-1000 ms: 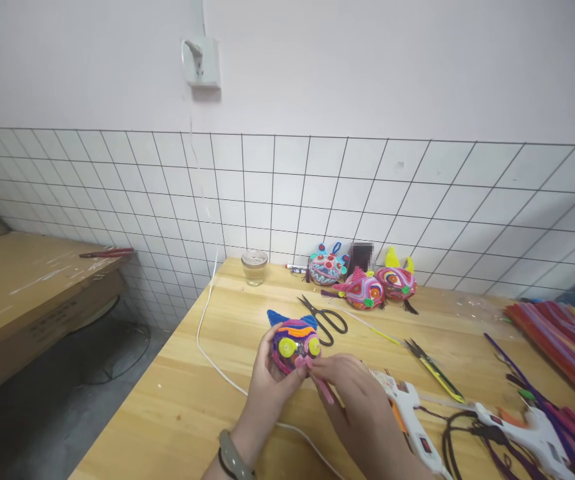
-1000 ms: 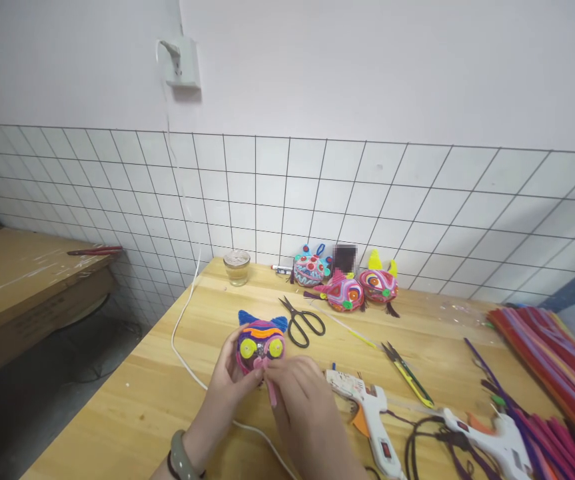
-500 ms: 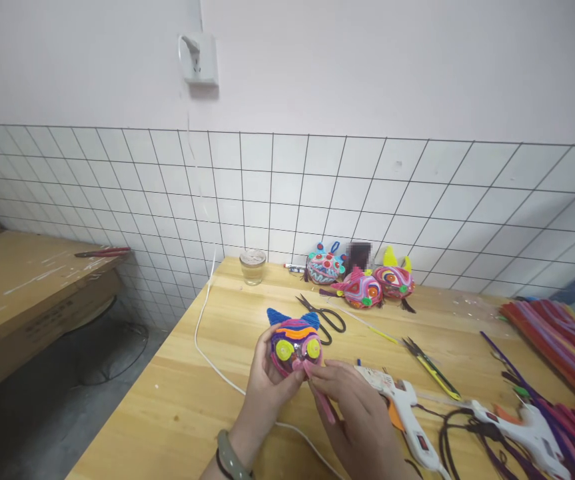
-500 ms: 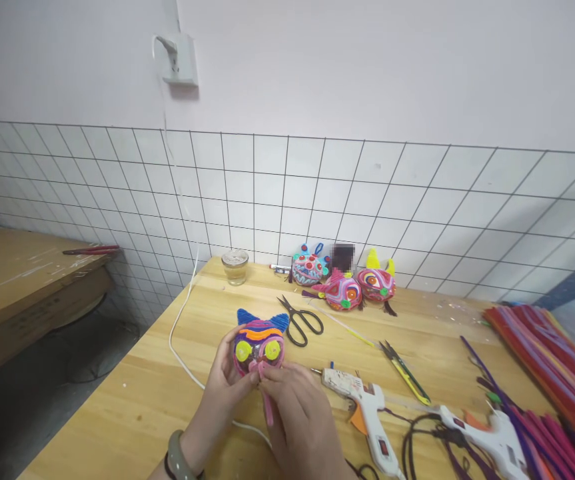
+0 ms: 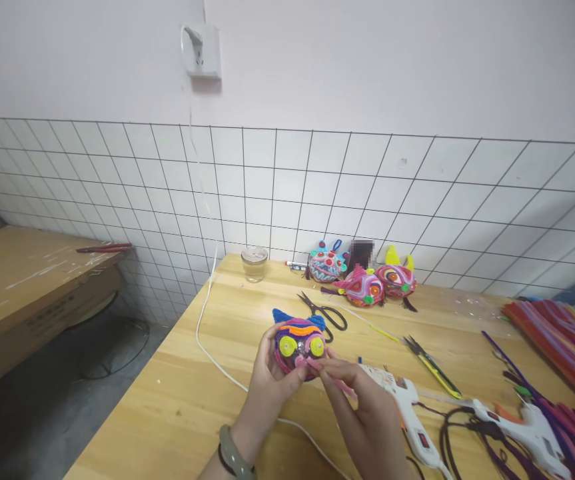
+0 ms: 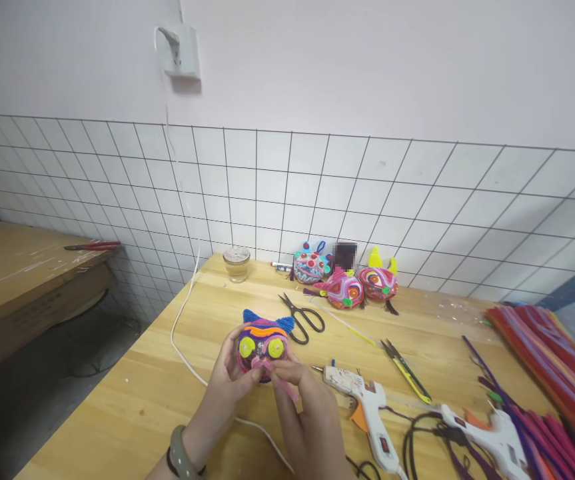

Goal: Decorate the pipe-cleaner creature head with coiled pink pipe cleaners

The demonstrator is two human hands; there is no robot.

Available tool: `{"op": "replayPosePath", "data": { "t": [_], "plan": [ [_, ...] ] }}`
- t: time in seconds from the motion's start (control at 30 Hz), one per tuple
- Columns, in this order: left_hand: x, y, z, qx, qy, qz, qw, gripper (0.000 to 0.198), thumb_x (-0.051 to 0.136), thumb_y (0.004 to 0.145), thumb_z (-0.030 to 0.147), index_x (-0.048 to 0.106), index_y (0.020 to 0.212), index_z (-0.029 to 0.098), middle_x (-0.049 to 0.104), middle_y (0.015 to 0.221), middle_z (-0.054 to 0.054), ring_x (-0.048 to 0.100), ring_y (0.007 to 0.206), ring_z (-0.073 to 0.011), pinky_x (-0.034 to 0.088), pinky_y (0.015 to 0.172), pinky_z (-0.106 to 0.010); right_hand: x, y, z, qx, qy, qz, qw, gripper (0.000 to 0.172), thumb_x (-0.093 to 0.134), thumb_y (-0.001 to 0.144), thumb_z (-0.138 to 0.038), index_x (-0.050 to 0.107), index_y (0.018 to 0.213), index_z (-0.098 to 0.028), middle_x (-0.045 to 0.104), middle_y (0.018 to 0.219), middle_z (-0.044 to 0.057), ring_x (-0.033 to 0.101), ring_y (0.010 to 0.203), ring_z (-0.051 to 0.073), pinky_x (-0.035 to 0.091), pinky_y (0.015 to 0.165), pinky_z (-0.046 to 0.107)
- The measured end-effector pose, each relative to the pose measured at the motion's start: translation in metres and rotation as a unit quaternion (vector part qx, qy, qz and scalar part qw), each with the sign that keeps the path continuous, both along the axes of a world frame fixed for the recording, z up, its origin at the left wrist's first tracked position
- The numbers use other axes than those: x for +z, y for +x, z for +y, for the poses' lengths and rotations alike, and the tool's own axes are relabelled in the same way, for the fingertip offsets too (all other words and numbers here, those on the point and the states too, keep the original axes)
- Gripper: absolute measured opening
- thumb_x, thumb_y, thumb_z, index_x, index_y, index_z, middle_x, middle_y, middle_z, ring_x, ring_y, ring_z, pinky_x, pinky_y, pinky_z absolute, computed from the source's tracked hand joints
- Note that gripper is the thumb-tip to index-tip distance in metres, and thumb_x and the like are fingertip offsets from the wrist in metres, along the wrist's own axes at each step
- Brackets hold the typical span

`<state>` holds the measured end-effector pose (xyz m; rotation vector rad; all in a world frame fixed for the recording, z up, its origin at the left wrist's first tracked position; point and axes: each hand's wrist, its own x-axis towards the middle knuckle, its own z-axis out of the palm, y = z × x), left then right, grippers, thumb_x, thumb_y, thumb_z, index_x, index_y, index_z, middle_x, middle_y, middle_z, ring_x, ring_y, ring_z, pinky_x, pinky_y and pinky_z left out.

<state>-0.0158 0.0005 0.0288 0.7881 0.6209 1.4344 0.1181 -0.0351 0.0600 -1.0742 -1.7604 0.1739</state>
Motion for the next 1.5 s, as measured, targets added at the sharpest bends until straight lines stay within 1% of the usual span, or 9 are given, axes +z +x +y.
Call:
{"op": "replayPosePath", "data": {
  "t": [0.2,0.5,0.6,0.73,0.87,1.07,1.17,1.23,1.5],
  "plan": [
    [-0.0008,0.0010,0.0004,0.002,0.000,-0.004,1.000,0.057,0.079,0.062,0.020,0.052,0.112,0.021,0.061,0.117,-0.011,0.059,0.107,-0.0270,0.049,0.089,-0.036,-0.0035,0.0013,0.0011,0.004,-0.018,-0.010,1.000,0.012,0.053,0.087,-0.017,0.061,0.093,-0.023,0.074,0.092,0.007,0.068,0.096,0.020,0.055,0.084,0.030],
    [-0.0025,0.0007,0.0026,-0.008,0.014,0.003,1.000,0.055,0.077,0.066,0.019,0.048,0.113,0.022,0.059,0.118,-0.011,0.057,0.110,-0.0262,0.045,0.092,-0.036,-0.0041,-0.0022,0.0039,0.028,0.082,-0.053,0.995,0.019,0.052,0.084,-0.009,0.059,0.097,-0.021,0.074,0.090,0.005,0.070,0.086,0.017,0.052,0.090,0.033],
    [-0.0045,0.0007,0.0027,-0.021,0.025,-0.028,0.999,0.057,0.077,0.065,0.018,0.048,0.114,0.022,0.060,0.118,-0.011,0.057,0.111,-0.0273,0.044,0.093,-0.038,-0.0052,-0.0012,0.0054,0.037,0.119,-0.084,0.989,0.021,0.053,0.084,-0.008,0.058,0.100,-0.020,0.074,0.090,0.006,0.070,0.085,0.018,0.053,0.087,0.033],
    [-0.0056,-0.0005,0.0026,-0.033,0.018,-0.058,0.998,0.060,0.076,0.066,0.018,0.047,0.119,0.023,0.061,0.118,-0.011,0.057,0.110,-0.0273,0.045,0.091,-0.036,-0.0030,-0.0025,0.0032,0.053,0.152,-0.127,0.979,0.023,0.052,0.086,-0.008,0.058,0.106,-0.017,0.072,0.088,0.009,0.068,0.077,0.019,0.053,0.069,0.034],
    [-0.0064,-0.0035,0.0031,-0.044,-0.022,-0.087,0.995,0.066,0.073,0.069,0.018,0.042,0.127,0.026,0.062,0.117,-0.009,0.058,0.108,-0.0249,0.046,0.089,-0.034,0.0010,-0.0055,-0.0016,0.061,0.148,-0.137,0.978,0.024,0.050,0.088,-0.007,0.057,0.109,-0.015,0.071,0.084,0.008,0.064,0.072,0.018,0.048,0.066,0.034],
    [-0.0049,-0.0064,0.0018,-0.065,-0.037,-0.100,0.992,0.057,0.068,0.074,0.020,0.044,0.126,0.023,0.062,0.116,-0.010,0.060,0.103,-0.0241,0.048,0.086,-0.035,0.0005,-0.0026,-0.0018,0.061,0.147,-0.102,0.982,0.030,0.053,0.085,-0.003,0.056,0.113,-0.015,0.068,0.086,0.009,0.061,0.076,0.019,0.047,0.065,0.033],
    [-0.0041,-0.0061,0.0014,-0.072,-0.050,-0.087,0.992,0.057,0.068,0.073,0.019,0.045,0.125,0.025,0.063,0.115,-0.009,0.061,0.101,-0.0246,0.051,0.079,-0.033,0.0009,-0.0014,-0.0016,0.052,0.119,-0.127,0.983,0.036,0.050,0.085,-0.003,0.054,0.119,-0.016,0.065,0.088,0.010,0.058,0.075,0.020,0.046,0.061,0.033],
    [-0.0035,-0.0052,0.0013,-0.080,-0.049,-0.084,0.992,0.059,0.069,0.072,0.017,0.044,0.125,0.025,0.064,0.113,-0.009,0.062,0.102,-0.0244,0.051,0.080,-0.033,0.0015,-0.0021,-0.0021,0.042,0.104,-0.161,0.981,0.038,0.049,0.086,-0.005,0.052,0.123,-0.015,0.063,0.087,0.011,0.056,0.074,0.020,0.046,0.059,0.033],
    [-0.0017,-0.0024,-0.0003,-0.094,-0.041,-0.062,0.993,0.057,0.072,0.070,0.023,0.047,0.121,0.026,0.062,0.117,-0.010,0.061,0.103,-0.0260,0.049,0.085,-0.034,-0.0031,-0.0075,0.0009,-0.003,0.087,-0.223,0.971,0.028,0.047,0.090,-0.010,0.056,0.116,-0.011,0.060,0.084,0.010,0.052,0.071,0.020,0.044,0.059,0.033]
  ]
}}
